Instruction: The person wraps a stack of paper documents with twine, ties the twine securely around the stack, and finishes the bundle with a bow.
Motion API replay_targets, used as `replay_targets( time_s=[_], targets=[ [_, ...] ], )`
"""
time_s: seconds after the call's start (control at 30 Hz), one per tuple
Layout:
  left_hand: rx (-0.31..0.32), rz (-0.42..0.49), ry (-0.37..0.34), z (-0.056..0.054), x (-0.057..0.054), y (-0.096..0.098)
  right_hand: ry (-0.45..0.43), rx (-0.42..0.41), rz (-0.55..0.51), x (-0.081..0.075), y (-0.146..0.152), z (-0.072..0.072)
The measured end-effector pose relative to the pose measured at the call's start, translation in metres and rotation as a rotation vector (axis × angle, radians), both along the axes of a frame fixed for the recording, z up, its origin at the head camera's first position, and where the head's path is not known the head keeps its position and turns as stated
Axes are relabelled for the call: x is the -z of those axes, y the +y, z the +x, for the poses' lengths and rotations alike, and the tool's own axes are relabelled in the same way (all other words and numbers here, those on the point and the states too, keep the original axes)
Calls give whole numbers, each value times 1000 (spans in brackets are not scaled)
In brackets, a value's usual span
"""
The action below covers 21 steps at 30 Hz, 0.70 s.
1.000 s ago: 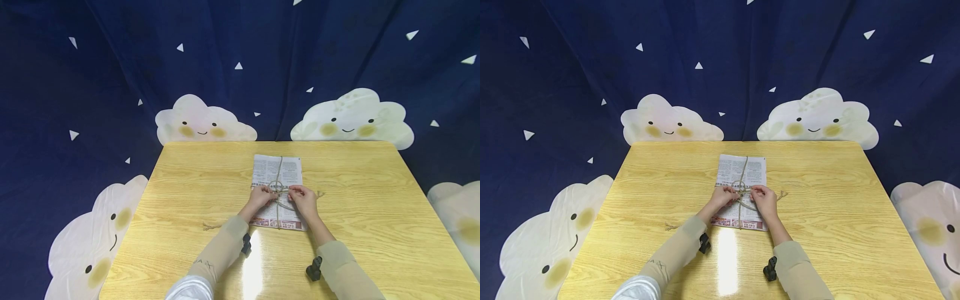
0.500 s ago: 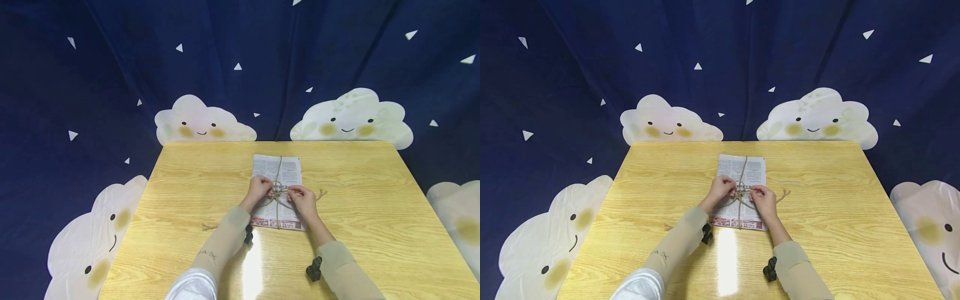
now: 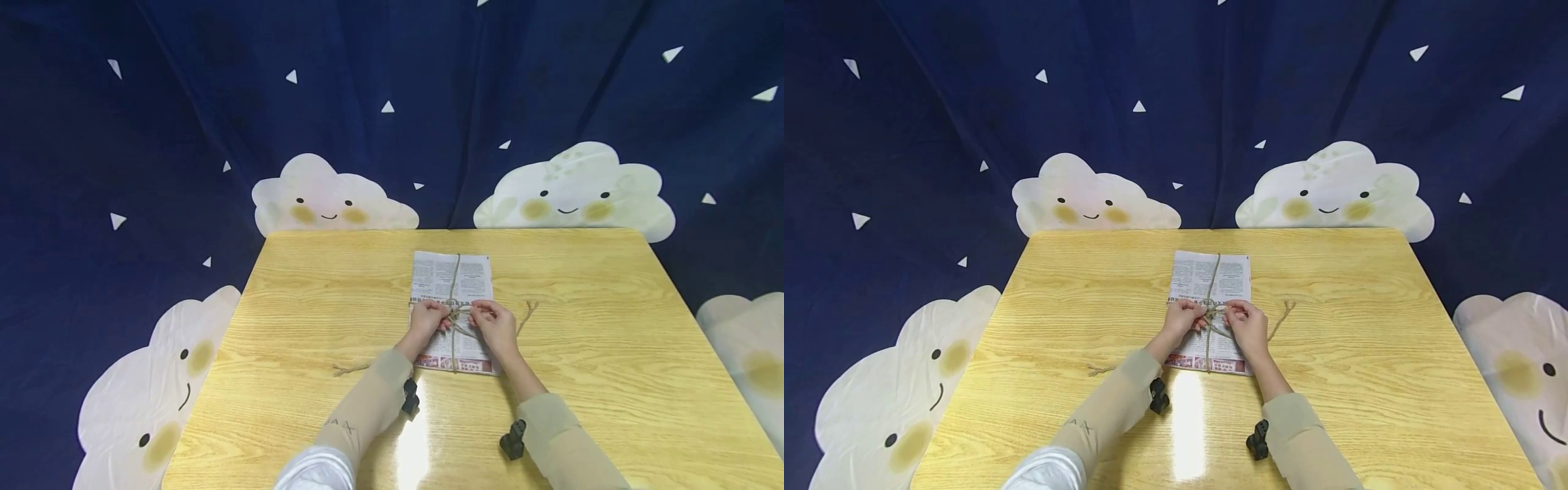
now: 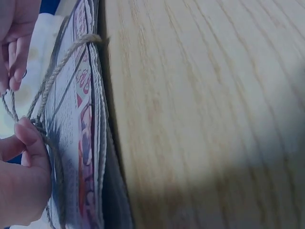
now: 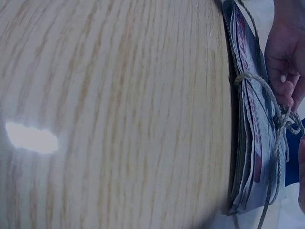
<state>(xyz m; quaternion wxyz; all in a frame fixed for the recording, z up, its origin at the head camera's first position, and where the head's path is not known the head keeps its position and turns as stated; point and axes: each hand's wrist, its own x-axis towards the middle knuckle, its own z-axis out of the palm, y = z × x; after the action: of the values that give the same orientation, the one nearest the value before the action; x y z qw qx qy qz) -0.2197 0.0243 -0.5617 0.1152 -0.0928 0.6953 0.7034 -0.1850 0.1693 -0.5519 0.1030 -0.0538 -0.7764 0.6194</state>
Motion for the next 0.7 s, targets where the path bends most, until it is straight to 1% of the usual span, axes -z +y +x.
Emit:
replay_targets(
  time_s=[0.13, 0.2, 0.27, 0.37, 0.43, 0.5, 0.6, 0.7],
  targets=[
    [5, 33, -18, 0, -1, 1, 16, 13, 8, -1, -3, 4],
    [10, 44, -27, 0, -1, 1, 56, 14, 21, -2, -5, 9],
    [19, 50, -28, 0, -1, 0, 141, -6, 66, -6, -9, 17],
    [27, 57, -19, 0, 0, -1, 323, -60, 154, -7, -12, 29],
    [28, 62, -12, 1, 1, -2, 439, -115, 216, -2, -14, 35],
    [28, 66, -3, 1, 3, -3, 516, -166, 269, 9, -13, 37],
    [32, 68, -1, 0, 4, -5, 562, -228, 356, 25, -11, 42],
    [55, 47, 1, 0, 3, -6, 581, -248, 476, 34, -10, 48]
  ],
)
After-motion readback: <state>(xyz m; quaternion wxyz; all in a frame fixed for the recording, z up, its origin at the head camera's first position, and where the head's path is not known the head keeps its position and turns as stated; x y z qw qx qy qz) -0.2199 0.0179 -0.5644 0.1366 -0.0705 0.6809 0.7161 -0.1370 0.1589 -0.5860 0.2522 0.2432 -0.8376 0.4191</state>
